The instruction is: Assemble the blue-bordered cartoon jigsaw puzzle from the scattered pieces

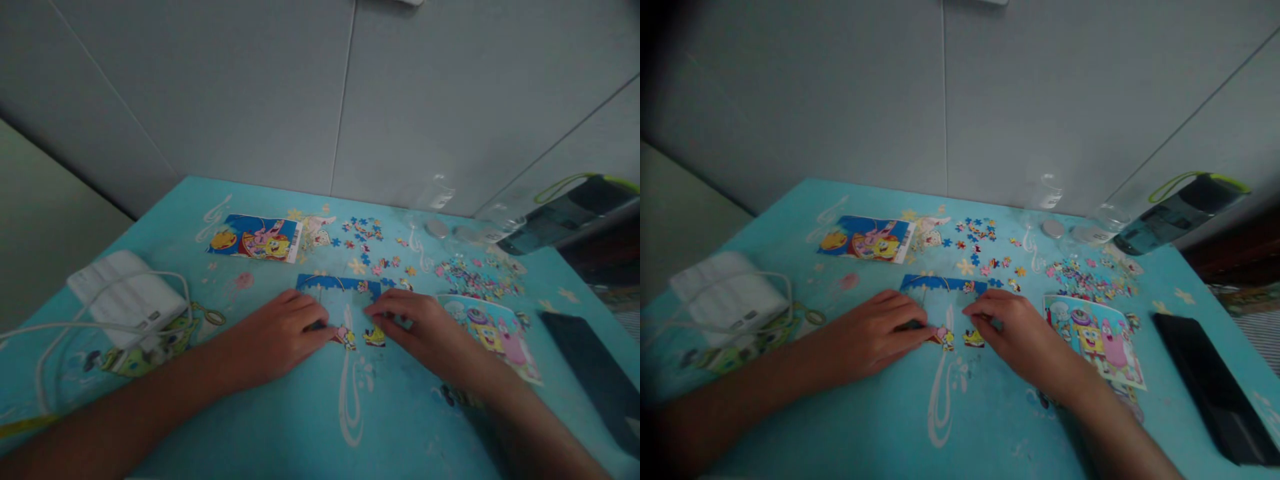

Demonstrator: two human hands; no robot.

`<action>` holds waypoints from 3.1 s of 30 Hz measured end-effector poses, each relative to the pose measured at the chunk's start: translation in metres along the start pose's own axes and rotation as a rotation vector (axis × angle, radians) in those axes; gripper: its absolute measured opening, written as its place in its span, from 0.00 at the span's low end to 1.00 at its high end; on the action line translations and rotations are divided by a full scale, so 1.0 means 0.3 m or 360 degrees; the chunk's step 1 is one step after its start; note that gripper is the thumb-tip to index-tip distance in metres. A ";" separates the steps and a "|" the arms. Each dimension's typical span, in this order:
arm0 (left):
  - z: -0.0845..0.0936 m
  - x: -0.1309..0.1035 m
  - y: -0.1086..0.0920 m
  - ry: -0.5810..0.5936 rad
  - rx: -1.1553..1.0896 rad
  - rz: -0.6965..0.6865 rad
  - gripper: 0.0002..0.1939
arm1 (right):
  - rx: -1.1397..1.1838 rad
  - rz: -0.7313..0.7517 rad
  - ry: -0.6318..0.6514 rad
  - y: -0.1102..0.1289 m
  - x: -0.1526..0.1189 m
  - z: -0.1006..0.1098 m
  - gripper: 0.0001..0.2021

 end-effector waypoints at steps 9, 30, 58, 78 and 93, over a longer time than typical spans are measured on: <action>0.003 0.002 -0.001 -0.0013 -0.0012 -0.0012 0.12 | -0.0138 0.0067 -0.0035 0.022 -0.045 -0.057 0.13; -0.002 -0.001 -0.009 0.0021 0.0008 -0.0016 0.11 | -0.0357 0.0137 -0.0036 0.074 -0.039 -0.107 0.08; -0.019 -0.011 0.003 0.0061 -0.0005 -0.0001 0.13 | -0.0493 0.0169 -0.0016 0.048 -0.051 -0.075 0.08; -0.017 -0.008 -0.004 0.0062 0.0013 -0.0021 0.13 | -0.0339 0.0185 0.0013 0.007 -0.035 -0.082 0.10; -0.022 -0.010 0.000 0.0068 -0.0005 -0.0016 0.14 | -0.0416 0.0153 -0.0002 0.014 -0.052 -0.058 0.13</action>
Point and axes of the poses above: each hand's wrist, its own x-axis towards the middle knuckle, its own z-axis out of the back of the hand, y = z × x, the point moved 10 cm from there along x, towards the middle knuckle, and after that the axes turned 3 degrees about -y, right-handed, at the moved point
